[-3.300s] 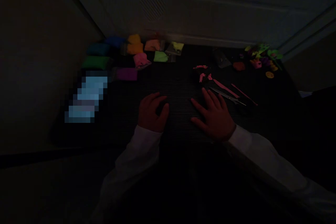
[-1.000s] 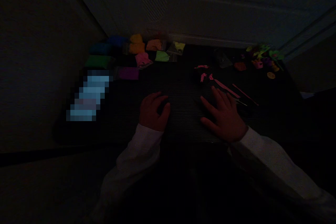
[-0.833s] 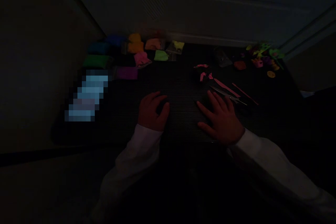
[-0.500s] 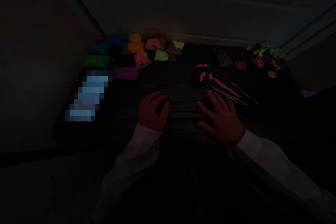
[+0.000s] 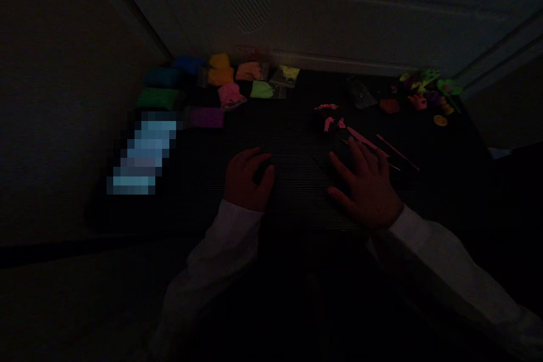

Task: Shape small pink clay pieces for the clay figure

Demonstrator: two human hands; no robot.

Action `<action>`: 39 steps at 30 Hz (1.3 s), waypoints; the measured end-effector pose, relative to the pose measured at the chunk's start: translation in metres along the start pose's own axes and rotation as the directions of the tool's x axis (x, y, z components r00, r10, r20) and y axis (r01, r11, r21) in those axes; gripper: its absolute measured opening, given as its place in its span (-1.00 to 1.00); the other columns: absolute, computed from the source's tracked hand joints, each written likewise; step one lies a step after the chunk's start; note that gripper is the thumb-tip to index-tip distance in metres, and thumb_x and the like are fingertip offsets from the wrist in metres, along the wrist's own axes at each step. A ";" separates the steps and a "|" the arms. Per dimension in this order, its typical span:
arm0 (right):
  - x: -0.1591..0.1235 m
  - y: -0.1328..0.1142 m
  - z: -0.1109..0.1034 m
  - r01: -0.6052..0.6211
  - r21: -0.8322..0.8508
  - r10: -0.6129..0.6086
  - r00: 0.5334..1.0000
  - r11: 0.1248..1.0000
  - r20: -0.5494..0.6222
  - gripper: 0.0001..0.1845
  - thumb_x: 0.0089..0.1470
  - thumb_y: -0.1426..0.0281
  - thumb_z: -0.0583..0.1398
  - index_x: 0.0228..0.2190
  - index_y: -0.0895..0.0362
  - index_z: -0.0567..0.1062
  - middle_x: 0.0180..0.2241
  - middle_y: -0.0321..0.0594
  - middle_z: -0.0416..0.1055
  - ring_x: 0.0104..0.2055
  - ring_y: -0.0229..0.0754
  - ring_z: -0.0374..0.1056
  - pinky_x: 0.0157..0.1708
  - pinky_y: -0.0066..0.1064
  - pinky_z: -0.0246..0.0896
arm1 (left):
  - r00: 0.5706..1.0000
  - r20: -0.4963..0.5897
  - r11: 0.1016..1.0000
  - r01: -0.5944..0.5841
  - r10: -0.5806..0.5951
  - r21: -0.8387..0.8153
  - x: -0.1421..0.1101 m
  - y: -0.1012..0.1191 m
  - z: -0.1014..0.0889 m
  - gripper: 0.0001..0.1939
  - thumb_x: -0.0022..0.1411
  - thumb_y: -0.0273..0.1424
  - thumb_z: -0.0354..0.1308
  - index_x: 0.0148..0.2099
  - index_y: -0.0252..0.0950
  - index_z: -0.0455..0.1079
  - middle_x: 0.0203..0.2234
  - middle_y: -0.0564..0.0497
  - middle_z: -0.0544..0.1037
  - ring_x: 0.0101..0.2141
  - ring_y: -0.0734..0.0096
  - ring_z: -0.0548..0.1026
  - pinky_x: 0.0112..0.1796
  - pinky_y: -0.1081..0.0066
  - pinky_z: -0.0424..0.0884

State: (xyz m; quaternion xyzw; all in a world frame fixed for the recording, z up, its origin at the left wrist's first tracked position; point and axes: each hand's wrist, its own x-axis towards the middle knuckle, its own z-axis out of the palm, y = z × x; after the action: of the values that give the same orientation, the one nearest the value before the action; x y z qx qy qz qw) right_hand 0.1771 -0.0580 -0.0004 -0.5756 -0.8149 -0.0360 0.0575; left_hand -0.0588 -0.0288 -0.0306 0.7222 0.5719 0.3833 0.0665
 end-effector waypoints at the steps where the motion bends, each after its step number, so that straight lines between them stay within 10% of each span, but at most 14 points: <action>1: 0.002 -0.002 0.000 0.016 0.004 -0.016 1.000 1.000 0.004 -0.32 0.00 -0.02 -0.05 0.10 0.02 0.07 0.23 -0.03 -0.33 0.21 0.10 -0.26 0.08 0.10 -0.42 | 1.000 0.006 1.000 0.001 -0.001 0.002 0.000 0.000 0.000 -0.72 0.07 -0.32 0.06 -0.18 -0.34 0.39 -0.17 -0.14 0.44 -0.10 0.26 0.35 -0.05 0.20 0.25; 26: 0.008 -0.007 -0.001 0.037 0.149 -0.035 0.999 0.988 -0.016 -0.37 0.02 0.05 -0.01 0.10 -0.01 0.08 0.23 -0.06 -0.31 0.22 0.07 -0.26 0.07 0.08 -0.28 | 1.000 0.021 1.000 0.002 -0.002 0.013 -0.001 -0.001 -0.002 -0.72 0.08 -0.32 0.06 -0.15 -0.31 0.36 -0.14 -0.11 0.42 -0.07 0.28 0.33 -0.04 0.20 0.26; 33: -0.005 -0.005 0.009 -0.092 0.302 0.140 0.980 0.949 -0.141 -0.65 0.02 0.19 0.07 -0.21 0.09 0.44 0.00 -0.13 0.26 0.03 -0.08 0.16 0.00 -0.13 0.03 | 0.998 0.061 1.000 -0.001 0.001 0.007 0.001 0.000 -0.004 -0.72 0.08 -0.33 0.06 -0.14 -0.28 0.35 -0.13 -0.10 0.42 -0.07 0.27 0.34 -0.04 0.19 0.26; 39: 0.010 -0.028 0.010 -0.188 0.301 0.236 0.963 0.935 -0.130 -0.72 0.01 0.23 0.08 -0.27 0.08 0.45 -0.03 -0.15 0.29 0.03 -0.04 0.14 -0.02 -0.09 -0.02 | 0.998 0.053 1.000 -0.014 0.014 0.005 0.000 -0.004 -0.002 -0.73 0.07 -0.32 0.07 -0.14 -0.23 0.35 -0.13 -0.06 0.42 -0.07 0.25 0.35 -0.05 0.14 0.26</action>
State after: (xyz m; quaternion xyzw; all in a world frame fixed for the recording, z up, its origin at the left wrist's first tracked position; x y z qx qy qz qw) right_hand 0.1465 -0.0566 -0.0086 -0.6411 -0.7369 0.0414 0.2103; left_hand -0.0637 -0.0278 -0.0311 0.7363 0.5659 0.3629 0.0772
